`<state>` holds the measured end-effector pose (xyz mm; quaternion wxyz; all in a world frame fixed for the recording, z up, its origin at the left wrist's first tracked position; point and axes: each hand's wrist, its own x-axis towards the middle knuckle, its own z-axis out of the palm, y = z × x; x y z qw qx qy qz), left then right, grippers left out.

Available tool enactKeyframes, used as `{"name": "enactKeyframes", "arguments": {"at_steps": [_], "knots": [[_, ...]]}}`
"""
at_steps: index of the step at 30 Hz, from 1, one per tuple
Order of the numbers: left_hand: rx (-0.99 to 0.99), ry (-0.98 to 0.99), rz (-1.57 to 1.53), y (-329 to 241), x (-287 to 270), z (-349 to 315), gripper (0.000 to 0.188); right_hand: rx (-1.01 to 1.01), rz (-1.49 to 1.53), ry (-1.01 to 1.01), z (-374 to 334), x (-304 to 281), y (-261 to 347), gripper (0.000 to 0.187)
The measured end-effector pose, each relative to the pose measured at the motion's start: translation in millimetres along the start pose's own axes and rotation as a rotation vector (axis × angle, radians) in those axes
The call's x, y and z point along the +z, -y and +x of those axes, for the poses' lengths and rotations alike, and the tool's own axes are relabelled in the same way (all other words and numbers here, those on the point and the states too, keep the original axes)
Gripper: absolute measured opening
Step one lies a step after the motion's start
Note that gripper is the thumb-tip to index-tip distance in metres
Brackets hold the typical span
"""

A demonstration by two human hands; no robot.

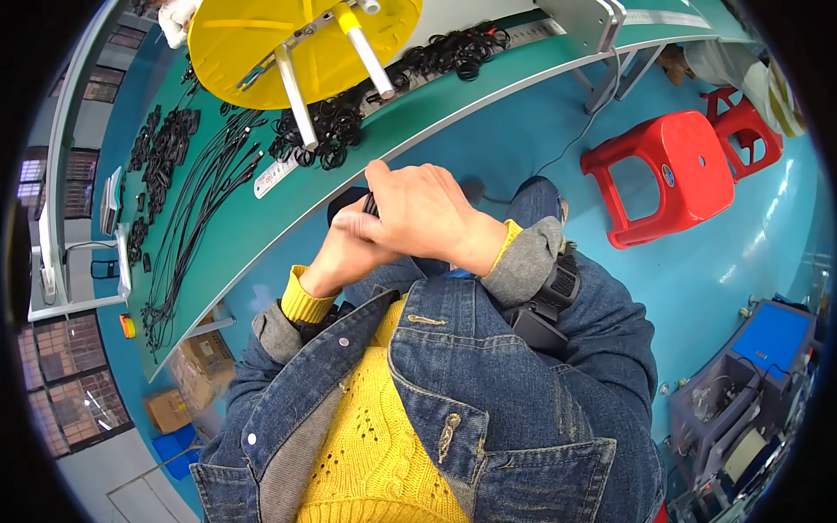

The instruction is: The person picks up a cable, winds it around the spindles of a machine, and removes the coiled cable. They then wrap a tie around the cable and place the finished item onto a pile, repeating the process.

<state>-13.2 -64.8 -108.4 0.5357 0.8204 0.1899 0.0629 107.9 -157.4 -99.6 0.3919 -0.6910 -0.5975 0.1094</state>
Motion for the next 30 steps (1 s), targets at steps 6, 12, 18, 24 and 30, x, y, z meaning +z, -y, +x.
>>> {"name": "enactKeyframes", "arguments": {"at_steps": [6,12,18,24,30], "knots": [[-0.164,0.217,0.022,3.7,-9.3,-3.6,0.029,0.009,0.001,-0.043,6.2,22.8,-6.3,0.04],[-0.545,0.513,-1.387,43.2,-40.6,-18.7,0.04,0.598,0.898,0.286,14.0,14.2,-14.2,0.048],[-0.52,0.301,-1.346,67.9,-114.6,-32.6,0.063,0.649,0.679,0.403,-33.5,37.9,-58.4,0.036],[-0.171,-0.723,-0.998,36.1,-353.9,-28.4,0.056,0.558,0.614,0.503,-39.2,48.6,-51.2,0.026],[-0.105,-0.704,0.488,120.4,-336.5,-35.2,0.027,0.621,0.638,0.493,-37.4,56.0,-48.7,0.019]]}}
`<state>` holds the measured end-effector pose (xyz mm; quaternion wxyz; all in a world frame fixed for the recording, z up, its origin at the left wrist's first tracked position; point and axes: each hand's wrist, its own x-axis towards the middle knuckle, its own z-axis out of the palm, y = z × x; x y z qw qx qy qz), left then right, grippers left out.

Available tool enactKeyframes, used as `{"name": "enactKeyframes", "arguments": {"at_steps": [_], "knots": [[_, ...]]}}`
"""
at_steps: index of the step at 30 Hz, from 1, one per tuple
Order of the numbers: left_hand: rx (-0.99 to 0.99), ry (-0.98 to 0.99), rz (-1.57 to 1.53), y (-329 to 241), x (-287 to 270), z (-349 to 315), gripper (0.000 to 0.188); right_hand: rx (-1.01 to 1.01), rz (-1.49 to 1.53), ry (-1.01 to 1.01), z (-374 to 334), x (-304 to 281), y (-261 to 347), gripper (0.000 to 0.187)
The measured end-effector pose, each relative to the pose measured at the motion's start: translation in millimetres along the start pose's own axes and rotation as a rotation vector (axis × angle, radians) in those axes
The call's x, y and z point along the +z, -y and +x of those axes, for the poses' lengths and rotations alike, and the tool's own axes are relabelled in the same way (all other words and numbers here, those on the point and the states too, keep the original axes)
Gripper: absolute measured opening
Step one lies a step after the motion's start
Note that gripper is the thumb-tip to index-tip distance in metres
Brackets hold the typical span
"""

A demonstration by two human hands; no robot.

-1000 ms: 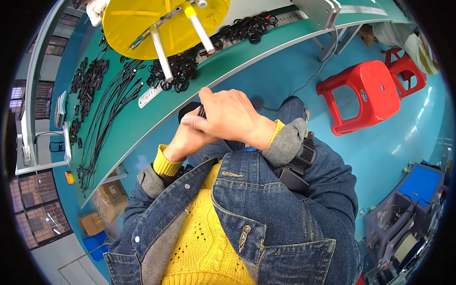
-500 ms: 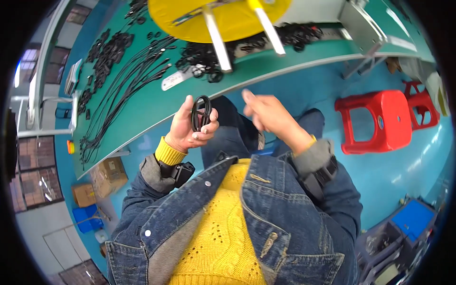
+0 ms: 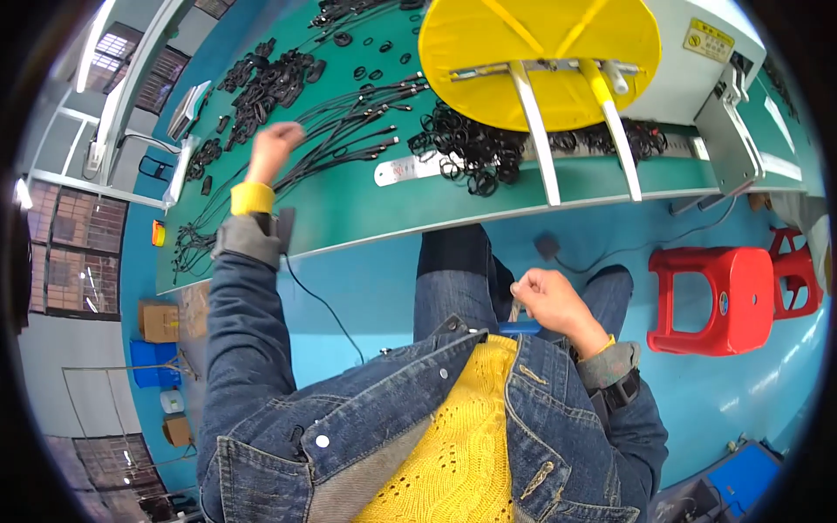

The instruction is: The person picks up a cable, winds it around the spindles of a machine, and removes the coiled cable. They then wrap a tie around the cable and place the finished item onto a pile, repeating the process.

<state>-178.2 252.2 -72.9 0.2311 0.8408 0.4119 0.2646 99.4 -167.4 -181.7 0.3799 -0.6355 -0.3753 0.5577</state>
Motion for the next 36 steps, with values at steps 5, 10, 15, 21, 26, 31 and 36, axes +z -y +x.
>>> {"name": "enactKeyframes", "arguments": {"at_steps": [5,10,15,21,26,31,36], "knots": [[0.174,0.105,0.447,-21.1,42.7,-44.4,0.022,-0.002,-0.044,-0.031,-2.8,-6.8,-1.8,0.017],[0.192,-0.069,0.226,-12.0,32.4,-48.6,0.015,-0.05,-0.037,-0.026,-1.7,-2.5,-3.3,0.02],[0.433,-0.36,-0.033,-102.4,6.2,-53.6,0.011,-0.325,-0.092,-0.336,-22.7,0.9,29.8,0.013],[0.953,-0.07,0.052,-270.0,32.9,-100.9,0.02,-1.31,-0.859,-0.983,-84.1,-34.7,125.0,0.04],[1.089,-0.079,-0.073,-330.0,53.8,-117.8,0.018,-1.218,-1.046,-1.122,-99.6,-59.1,142.7,0.047],[1.013,-0.069,-0.172,-370.3,79.8,-110.2,0.015,-1.059,-1.019,-1.288,-92.8,-85.6,136.3,0.038],[0.7,-0.026,-0.284,-344.0,106.7,-88.5,0.01,-0.871,-0.97,-1.196,-66.8,-88.0,132.0,0.023]]}}
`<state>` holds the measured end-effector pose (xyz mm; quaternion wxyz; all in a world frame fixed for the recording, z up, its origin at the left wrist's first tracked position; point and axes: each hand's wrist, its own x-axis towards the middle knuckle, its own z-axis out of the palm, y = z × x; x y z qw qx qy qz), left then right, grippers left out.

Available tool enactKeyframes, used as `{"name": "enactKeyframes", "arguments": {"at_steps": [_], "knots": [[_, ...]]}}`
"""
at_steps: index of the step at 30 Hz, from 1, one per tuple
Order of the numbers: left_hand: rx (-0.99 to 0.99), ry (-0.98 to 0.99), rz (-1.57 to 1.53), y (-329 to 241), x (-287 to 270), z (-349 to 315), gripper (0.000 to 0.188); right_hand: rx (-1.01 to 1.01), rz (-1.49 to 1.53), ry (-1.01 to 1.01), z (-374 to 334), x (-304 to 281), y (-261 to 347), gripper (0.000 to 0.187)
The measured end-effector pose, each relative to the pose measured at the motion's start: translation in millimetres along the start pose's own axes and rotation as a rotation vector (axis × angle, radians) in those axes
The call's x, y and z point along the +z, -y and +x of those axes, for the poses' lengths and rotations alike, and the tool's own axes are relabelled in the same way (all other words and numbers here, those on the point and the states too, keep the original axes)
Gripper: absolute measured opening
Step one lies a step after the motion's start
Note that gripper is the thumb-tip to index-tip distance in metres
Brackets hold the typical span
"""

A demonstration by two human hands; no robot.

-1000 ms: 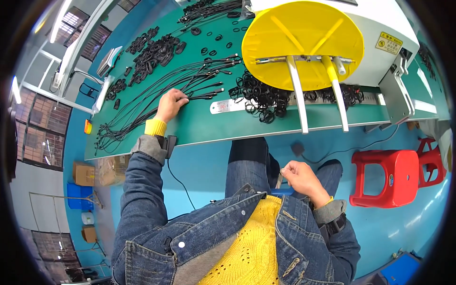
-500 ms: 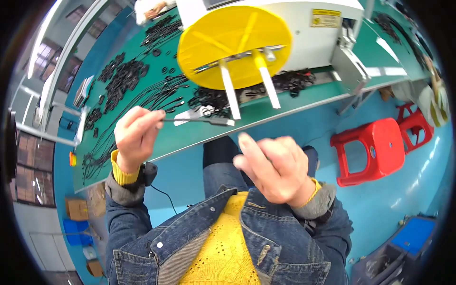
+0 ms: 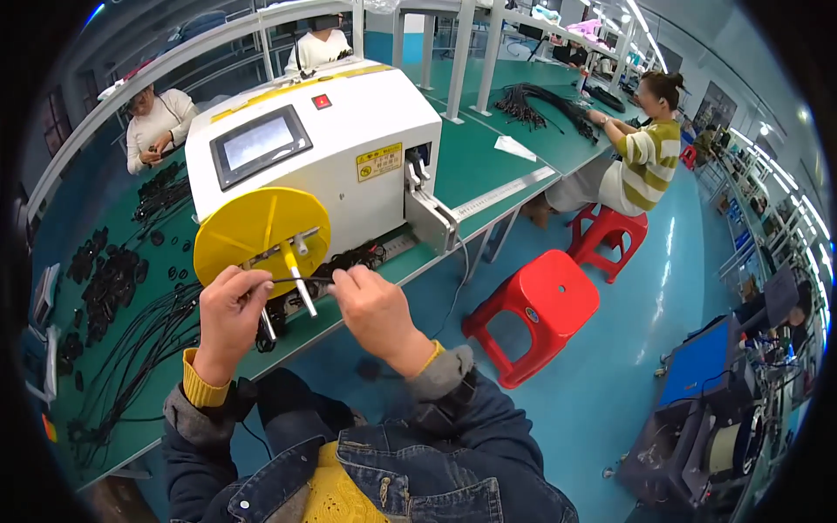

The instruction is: The person picks up a cable, winds it around the spindles of a machine, and removes the coiled cable. They then wrap a tie around the cable and place the finished item onto a pile, repeating the process.

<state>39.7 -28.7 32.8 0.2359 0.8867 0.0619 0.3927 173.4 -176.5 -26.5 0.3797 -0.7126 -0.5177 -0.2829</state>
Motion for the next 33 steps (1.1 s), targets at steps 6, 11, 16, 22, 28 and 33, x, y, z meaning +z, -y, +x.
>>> {"name": "enactKeyframes", "arguments": {"at_steps": [6,11,16,22,28,33], "knots": [[-0.101,-0.084,-0.017,21.2,12.4,3.0,0.007,0.04,0.075,-0.048,14.9,42.2,-13.3,0.014],[-0.116,-0.132,-0.045,28.5,19.3,-1.7,0.007,0.126,0.126,-0.153,17.8,59.3,-15.4,0.009],[-0.156,-0.148,-0.071,29.8,18.0,-5.8,0.008,0.16,0.124,-0.14,21.1,80.3,-15.9,0.008],[-0.194,-0.168,-0.069,42.8,16.3,-15.8,0.009,0.269,0.258,-0.141,13.2,82.7,-13.1,0.01],[-0.215,-0.252,-0.197,53.4,23.2,-26.1,0.009,0.497,0.241,0.01,-47.7,50.3,-34.3,0.016],[-0.282,-0.293,-0.337,53.6,27.1,-27.1,0.01,0.606,0.176,0.146,-103.7,38.4,-43.6,0.018]]}}
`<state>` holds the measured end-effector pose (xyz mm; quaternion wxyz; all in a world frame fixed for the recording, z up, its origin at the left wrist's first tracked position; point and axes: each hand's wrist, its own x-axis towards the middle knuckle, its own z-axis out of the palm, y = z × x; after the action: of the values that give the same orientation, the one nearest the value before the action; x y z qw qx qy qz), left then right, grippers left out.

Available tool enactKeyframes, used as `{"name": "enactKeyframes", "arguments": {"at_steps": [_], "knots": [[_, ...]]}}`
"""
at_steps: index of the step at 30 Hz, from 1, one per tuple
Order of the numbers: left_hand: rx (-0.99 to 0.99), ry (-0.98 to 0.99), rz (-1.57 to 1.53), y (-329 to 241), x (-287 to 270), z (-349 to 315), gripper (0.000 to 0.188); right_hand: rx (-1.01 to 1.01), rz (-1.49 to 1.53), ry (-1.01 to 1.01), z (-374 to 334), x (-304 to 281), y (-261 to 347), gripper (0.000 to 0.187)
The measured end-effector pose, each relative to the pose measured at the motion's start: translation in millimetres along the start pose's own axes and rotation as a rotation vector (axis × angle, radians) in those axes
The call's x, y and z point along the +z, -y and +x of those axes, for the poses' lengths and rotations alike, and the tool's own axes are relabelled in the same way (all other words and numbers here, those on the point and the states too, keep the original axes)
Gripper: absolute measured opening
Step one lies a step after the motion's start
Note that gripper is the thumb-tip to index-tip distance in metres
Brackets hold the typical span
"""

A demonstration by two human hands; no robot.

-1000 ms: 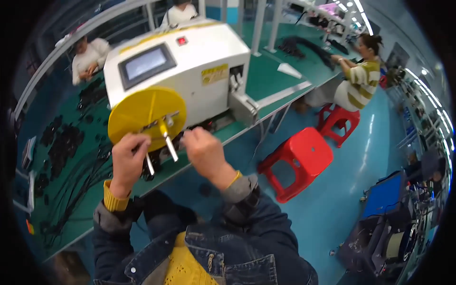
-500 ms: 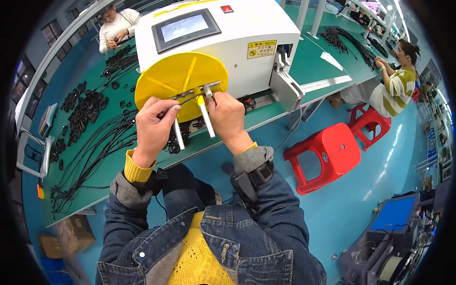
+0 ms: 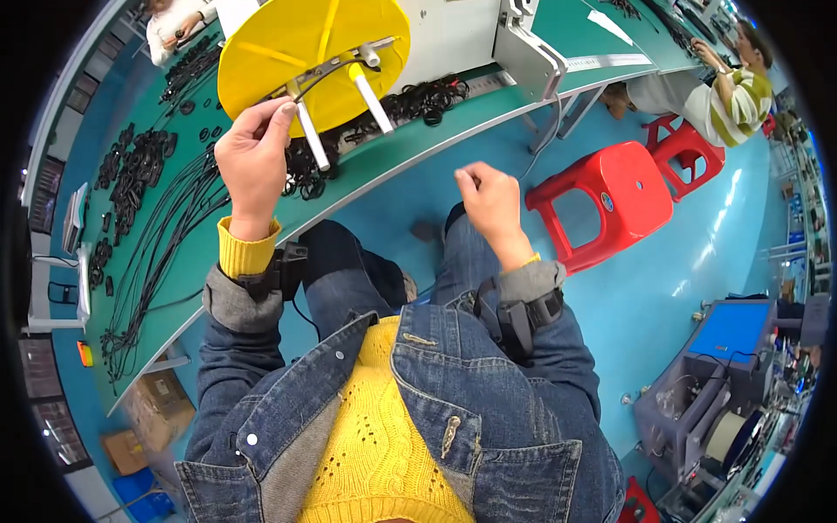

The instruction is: The person picks up a cable, winds it around the spindles of a machine, and removes the coiled cable. They then wrap a tie around the cable and place the finished item onto a pile, repeating the process.

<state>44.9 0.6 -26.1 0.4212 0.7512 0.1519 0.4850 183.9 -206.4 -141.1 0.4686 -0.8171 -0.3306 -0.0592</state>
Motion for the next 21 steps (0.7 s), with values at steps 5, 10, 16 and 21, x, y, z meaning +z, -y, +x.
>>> {"name": "enactKeyframes", "arguments": {"at_steps": [5,10,16,21], "knots": [[0.032,0.001,0.085,5.8,-8.0,-9.7,0.012,0.099,0.033,0.096,-21.7,-3.0,-8.2,0.018],[0.197,-0.056,0.148,2.6,-17.5,-16.5,0.013,0.144,0.048,0.099,-28.2,-9.6,-8.9,0.019],[0.323,-0.011,0.259,-8.6,-13.5,-17.7,0.016,0.181,0.075,0.113,-32.4,-14.3,-14.9,0.019],[0.321,0.031,0.363,-22.1,-15.0,-19.3,0.019,0.257,0.116,0.161,-29.1,-8.7,-15.5,0.019]]}}
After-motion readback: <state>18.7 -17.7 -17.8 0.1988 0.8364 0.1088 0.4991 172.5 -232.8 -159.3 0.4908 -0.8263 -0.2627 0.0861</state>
